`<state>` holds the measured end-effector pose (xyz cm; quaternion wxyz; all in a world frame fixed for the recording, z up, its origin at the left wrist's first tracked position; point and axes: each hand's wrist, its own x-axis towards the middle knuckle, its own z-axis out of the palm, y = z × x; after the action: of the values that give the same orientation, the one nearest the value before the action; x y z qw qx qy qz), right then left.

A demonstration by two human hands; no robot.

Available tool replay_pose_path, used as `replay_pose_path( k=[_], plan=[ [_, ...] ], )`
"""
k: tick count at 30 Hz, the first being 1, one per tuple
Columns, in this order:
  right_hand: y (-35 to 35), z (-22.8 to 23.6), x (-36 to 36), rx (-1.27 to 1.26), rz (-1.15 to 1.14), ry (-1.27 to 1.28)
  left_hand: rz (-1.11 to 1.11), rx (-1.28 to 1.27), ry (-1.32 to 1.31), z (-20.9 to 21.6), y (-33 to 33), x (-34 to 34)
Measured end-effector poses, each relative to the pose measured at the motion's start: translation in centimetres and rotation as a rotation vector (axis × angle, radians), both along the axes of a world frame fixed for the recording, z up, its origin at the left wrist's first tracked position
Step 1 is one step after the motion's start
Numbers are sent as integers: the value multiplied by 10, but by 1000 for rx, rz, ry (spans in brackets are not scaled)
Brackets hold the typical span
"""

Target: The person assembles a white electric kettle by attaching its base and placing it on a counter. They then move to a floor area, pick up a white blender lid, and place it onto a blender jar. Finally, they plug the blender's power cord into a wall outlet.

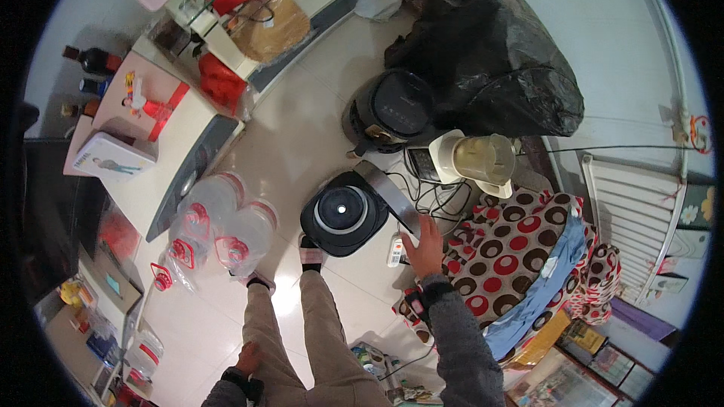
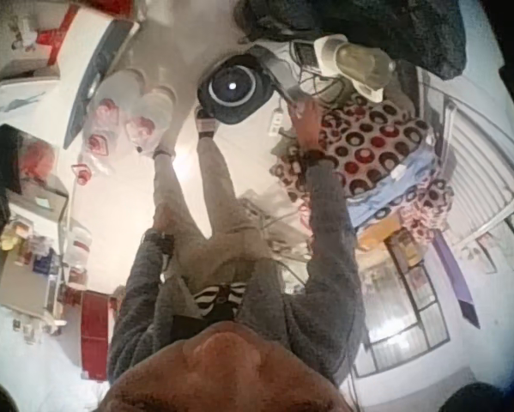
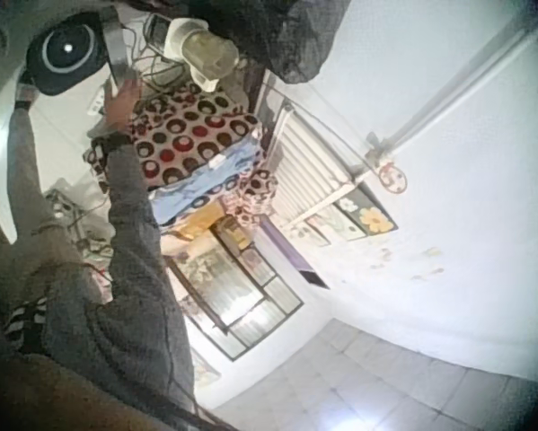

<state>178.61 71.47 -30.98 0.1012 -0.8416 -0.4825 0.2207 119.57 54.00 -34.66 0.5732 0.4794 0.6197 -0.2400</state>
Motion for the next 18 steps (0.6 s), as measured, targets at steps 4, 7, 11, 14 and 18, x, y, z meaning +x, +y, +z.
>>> replay_pose_path(
  k=[4, 7, 11, 14, 18],
  plan=[
    [-74, 23, -17, -167, -62, 105, 6, -66, -102, 10, 17, 3],
    [-153, 17, -24, -295, -105, 170, 33, -153, -220, 16, 33, 13],
    [-221, 31, -57, -455, -188, 230, 321, -467, -366, 28, 54, 26],
    [-231, 66, -87, -537, -177, 365, 401, -550, -195, 70, 82, 42],
    [-283, 101, -131, -342, -269, 245, 433, -521, -405, 64, 91, 5]
  ],
)
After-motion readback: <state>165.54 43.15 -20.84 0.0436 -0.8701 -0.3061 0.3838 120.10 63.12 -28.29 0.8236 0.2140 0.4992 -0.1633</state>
